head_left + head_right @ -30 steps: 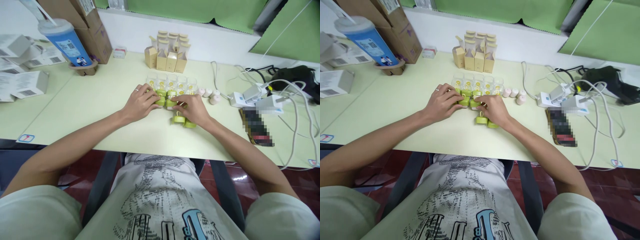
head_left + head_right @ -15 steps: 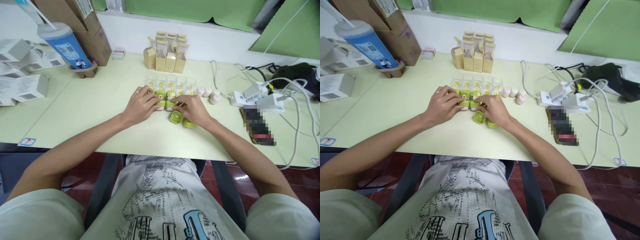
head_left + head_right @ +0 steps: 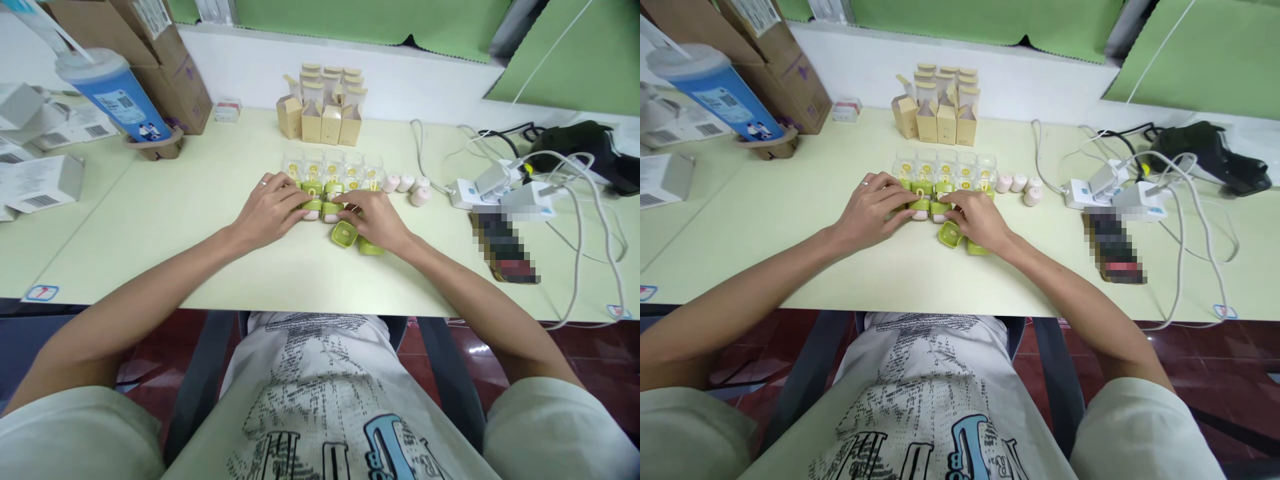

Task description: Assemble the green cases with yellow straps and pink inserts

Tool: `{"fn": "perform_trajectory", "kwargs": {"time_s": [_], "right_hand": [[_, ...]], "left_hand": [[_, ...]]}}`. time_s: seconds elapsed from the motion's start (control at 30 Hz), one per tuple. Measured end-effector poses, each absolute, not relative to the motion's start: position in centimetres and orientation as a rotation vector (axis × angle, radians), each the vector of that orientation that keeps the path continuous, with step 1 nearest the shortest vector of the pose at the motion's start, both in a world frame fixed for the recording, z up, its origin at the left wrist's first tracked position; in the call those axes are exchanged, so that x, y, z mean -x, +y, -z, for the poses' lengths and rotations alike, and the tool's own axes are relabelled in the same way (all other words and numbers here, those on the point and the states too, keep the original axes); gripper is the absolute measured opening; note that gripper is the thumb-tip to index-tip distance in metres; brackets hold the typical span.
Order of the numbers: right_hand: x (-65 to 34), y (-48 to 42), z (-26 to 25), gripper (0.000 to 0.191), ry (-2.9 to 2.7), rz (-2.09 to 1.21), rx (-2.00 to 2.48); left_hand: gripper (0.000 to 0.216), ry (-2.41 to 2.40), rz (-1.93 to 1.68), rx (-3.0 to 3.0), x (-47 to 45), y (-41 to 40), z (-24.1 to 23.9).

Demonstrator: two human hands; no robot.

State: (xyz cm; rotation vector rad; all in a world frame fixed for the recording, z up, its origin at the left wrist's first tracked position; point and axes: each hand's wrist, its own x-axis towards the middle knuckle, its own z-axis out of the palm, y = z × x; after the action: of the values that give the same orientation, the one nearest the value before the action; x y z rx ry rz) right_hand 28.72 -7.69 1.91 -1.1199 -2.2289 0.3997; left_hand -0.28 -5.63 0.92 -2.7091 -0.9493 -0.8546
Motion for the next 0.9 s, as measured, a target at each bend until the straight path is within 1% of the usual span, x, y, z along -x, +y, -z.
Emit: {"fn": "perform_trajectory", "kwargs": {"time_s": [0.2, 0.3, 0.63, 0.83, 0.9], "right_hand": [[-29.0, -7.6, -1.8, 0.029, -2.244, -0.384, 1.073], [-29.1, -7.5, -1.6, 0.028, -2.243, -0.395, 1.055], [-29.1, -7.4, -1.4, 0.030, -2.228, -0.401, 1.028], [-29.0, -7.6, -1.5, 0.030, -2.216, -0.438, 1.083], [-29.0, -7.6, -1.7, 0.030, -2.218, -0.422, 1.081]], "left_hand": [[0.056, -0.799, 0.741, 2.868, 3.2, -4.3, -4.2], [0.062, -0.898, 0.639, 2.888, 4.7, -3.6, -4.9], [0.049, -0.979, 0.600, 2.967, 4.6, -4.1, -4.2], [0.057, -0.983, 0.641, 2.991, 4.4, -4.2, -4.3], [0.055, -1.037, 0.664, 2.962, 4.4, -4.1, -4.3]]}}
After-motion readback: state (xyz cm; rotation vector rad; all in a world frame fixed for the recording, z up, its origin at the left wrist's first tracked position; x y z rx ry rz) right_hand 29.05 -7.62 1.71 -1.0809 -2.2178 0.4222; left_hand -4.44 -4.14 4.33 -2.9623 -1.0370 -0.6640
